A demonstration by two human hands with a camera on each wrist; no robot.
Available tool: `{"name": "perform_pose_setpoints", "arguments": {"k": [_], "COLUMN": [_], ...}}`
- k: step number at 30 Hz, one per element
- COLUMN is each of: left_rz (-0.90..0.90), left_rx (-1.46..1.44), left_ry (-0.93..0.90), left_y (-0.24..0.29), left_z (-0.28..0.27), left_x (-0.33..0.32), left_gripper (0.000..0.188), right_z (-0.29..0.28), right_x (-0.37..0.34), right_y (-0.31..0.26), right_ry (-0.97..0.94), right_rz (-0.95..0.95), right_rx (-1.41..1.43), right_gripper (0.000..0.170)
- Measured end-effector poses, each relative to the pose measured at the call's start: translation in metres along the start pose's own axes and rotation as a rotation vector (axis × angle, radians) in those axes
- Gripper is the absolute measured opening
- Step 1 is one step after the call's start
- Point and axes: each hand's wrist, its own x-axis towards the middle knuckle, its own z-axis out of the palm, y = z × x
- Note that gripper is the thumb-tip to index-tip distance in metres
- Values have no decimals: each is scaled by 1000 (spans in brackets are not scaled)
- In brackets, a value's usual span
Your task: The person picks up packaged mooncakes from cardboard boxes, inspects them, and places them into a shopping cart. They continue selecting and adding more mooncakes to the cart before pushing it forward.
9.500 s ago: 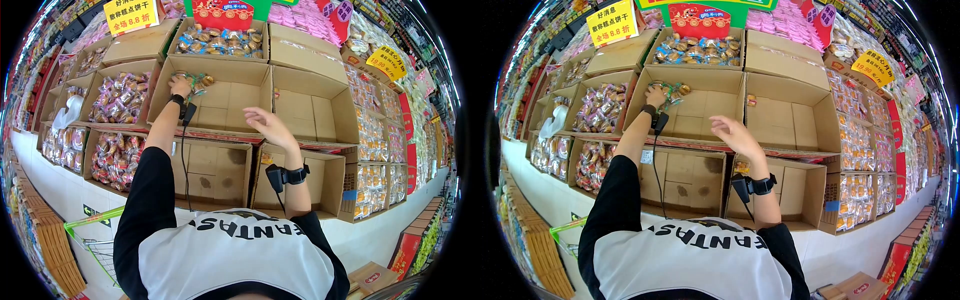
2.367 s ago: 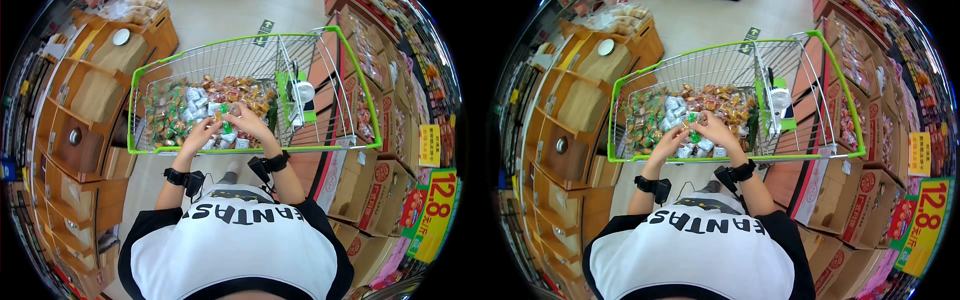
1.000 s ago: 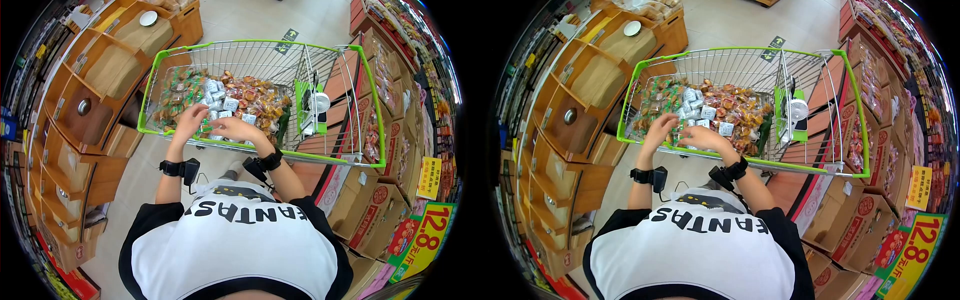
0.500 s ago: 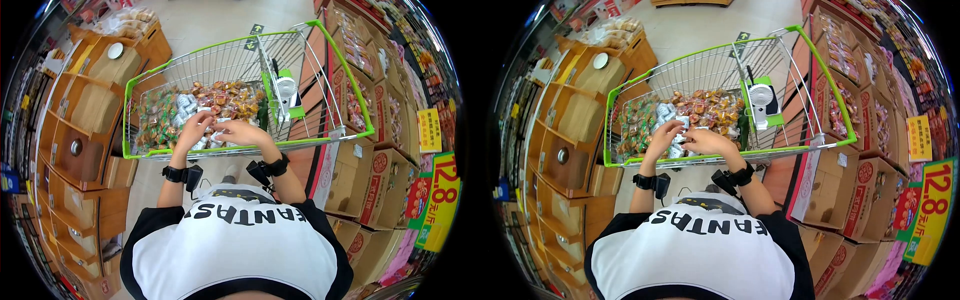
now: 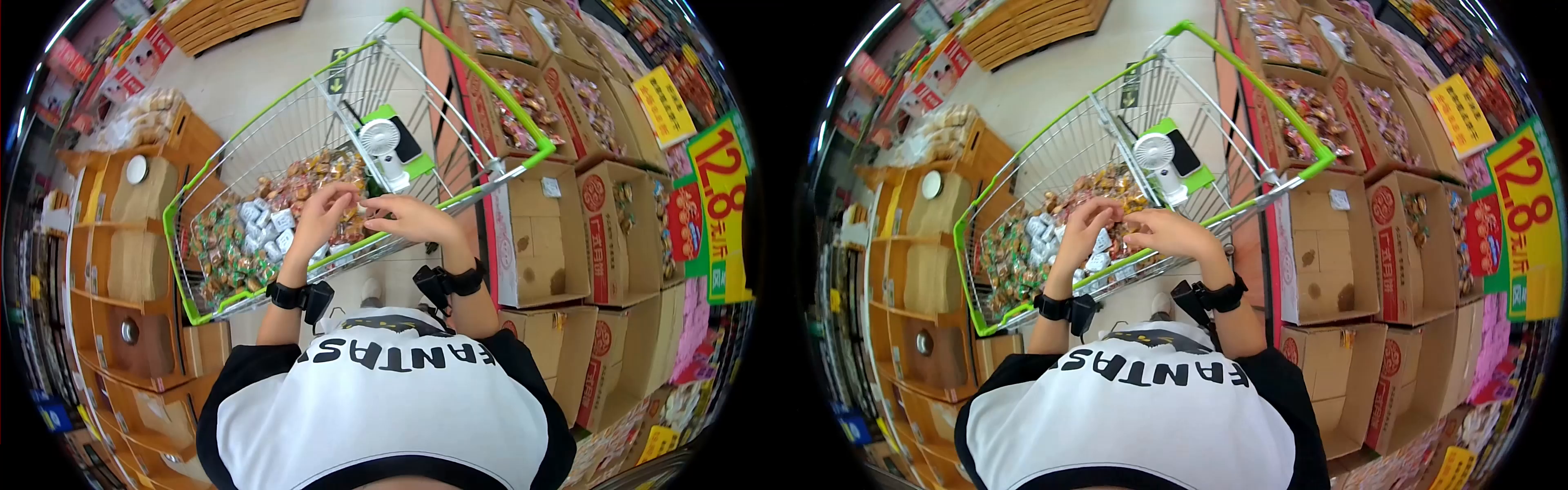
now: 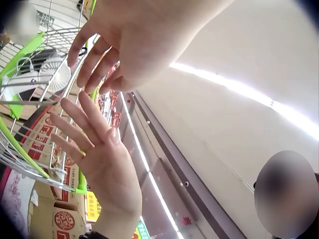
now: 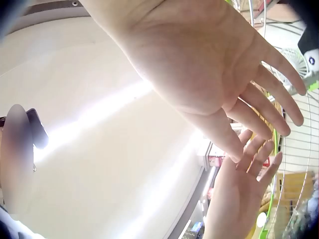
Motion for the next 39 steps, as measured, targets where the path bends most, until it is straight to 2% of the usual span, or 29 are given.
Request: {"name": "perform_pose_setpoints", "arguments": {"k": [3,7,9,10,13,18,24,26,29,39], "left_rz": [19,38,15,32,52,75,77,95,115,99], "left_rx": [-17,-26,-78,-84,-75,-56,-100,-70,-68,-65], "left_ry": [-95,-232,-346,-392,-483,-576,-713,-771,-798,-979], "left_y": [13,23,30,28,31,37,46,49,56,55], "left_z": [26,59,77,85,111,158,217,234,256,313], "left_x": [12,26,32,36,45,53,55,56,55,80], "left_gripper": [17,18,18,19,19,19,19,18,19,17], "right_z": [-18,-33,-44,-45,-55,-70,-77,-81,-83,-90], "right_x": [-28,-63,-83,-91,-119,-172,-235,-255,-280,-335], "right_y": [2,19,18,27,31,34,54,53,51,72], "right_ry": [68,253,241,314,398,496,714,668,697,973], "right_rz": [62,10,141,45,95,160,103,182,294,307], "right_rx": [26,-63,15,-56,22,22,10,79,94,217], "right_gripper": [44,41,41,40,39,40,43,43,42,45]}}
